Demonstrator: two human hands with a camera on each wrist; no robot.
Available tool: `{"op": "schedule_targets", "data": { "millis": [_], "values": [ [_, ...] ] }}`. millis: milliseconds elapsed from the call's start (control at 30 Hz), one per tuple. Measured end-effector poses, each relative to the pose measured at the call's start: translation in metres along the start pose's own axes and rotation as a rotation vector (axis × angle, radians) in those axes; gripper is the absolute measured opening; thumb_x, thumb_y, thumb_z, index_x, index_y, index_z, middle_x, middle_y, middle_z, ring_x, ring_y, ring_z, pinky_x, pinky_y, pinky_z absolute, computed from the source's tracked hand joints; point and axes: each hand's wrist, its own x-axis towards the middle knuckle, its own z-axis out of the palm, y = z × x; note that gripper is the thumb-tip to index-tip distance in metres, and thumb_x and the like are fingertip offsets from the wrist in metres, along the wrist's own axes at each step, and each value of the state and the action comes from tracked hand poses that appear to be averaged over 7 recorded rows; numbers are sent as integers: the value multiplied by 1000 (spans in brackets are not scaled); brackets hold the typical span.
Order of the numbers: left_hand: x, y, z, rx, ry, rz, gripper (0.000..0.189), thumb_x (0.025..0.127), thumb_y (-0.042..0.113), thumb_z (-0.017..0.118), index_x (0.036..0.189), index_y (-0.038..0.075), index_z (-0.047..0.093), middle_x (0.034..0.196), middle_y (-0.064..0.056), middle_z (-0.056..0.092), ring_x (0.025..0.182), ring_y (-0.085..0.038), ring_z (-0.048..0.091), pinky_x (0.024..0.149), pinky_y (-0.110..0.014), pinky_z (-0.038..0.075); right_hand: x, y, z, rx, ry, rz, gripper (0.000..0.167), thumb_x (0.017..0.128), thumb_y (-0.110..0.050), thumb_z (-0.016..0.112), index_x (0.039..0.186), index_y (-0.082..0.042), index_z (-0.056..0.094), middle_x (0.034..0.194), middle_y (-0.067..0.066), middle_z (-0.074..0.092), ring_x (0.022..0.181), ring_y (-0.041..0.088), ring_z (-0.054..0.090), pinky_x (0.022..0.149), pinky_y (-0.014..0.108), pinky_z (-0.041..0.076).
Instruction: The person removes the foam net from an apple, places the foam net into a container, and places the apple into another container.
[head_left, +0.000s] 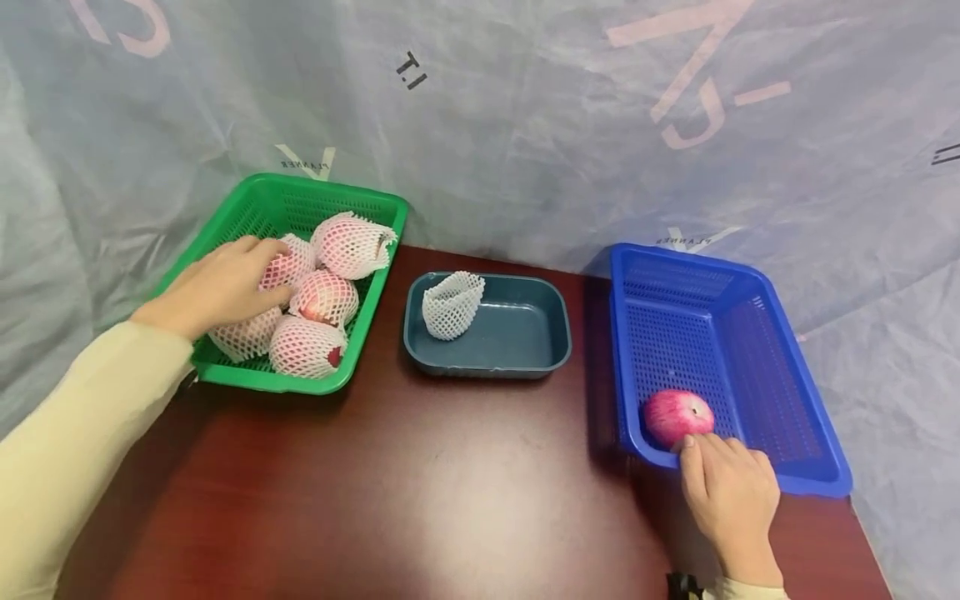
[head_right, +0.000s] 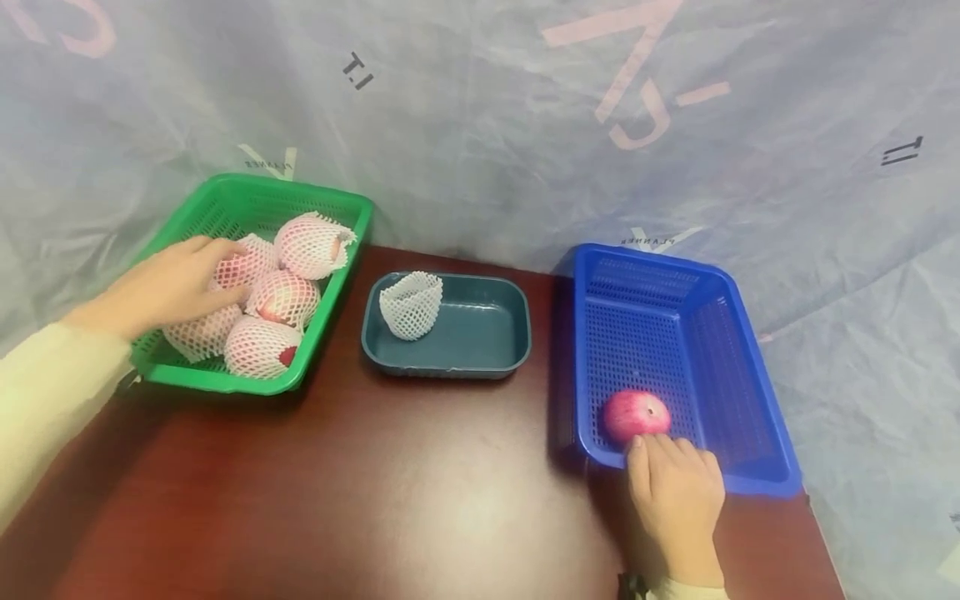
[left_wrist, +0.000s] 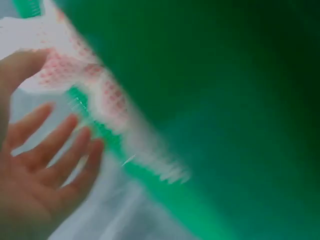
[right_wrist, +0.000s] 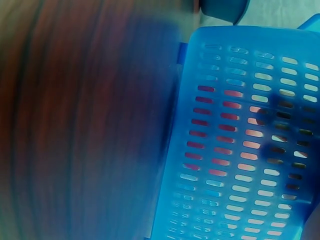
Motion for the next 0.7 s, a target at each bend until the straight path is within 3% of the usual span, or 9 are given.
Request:
{"op": "schedule_targets", "data": {
  "millis": [167,400,567,700],
  "values": [
    [27,6,-5,-8,-80,34,73,95,44,63,148,1,36,141,-31,41,127,-51,41,99,-68,34,-1,2,-4,-9,2,7,41,97,-30,38,60,-15,39,56,7,45,52,35,44,51,48,28],
    [51,25,-16,28,-100,95,75,95,38,66,150,2,33,140,-31,41,127,-50,42,100,-64,36,-2,7,-7,-19,-63,25,40,99,-30,36,62,-15,42,58,6,47,55,34,47,53,48,30],
    [64,34,-12,24,-114,119,83,92,31,72,155,4,25,145,-29,34,131,-51,36,99,-65,35,-5,6,-9,-19,-128,38,39,99,-31,35,64,-15,45,60,5,49,57,33,48,54,47,32],
    [73,40,-8,25,-127,128,89,88,25,76,156,6,24,151,-28,27,135,-51,30,98,-67,36,-3,4,-10,-14,-133,34,39,99,-30,36,65,-15,46,59,4,48,57,32,48,55,46,33]
  ]
}}
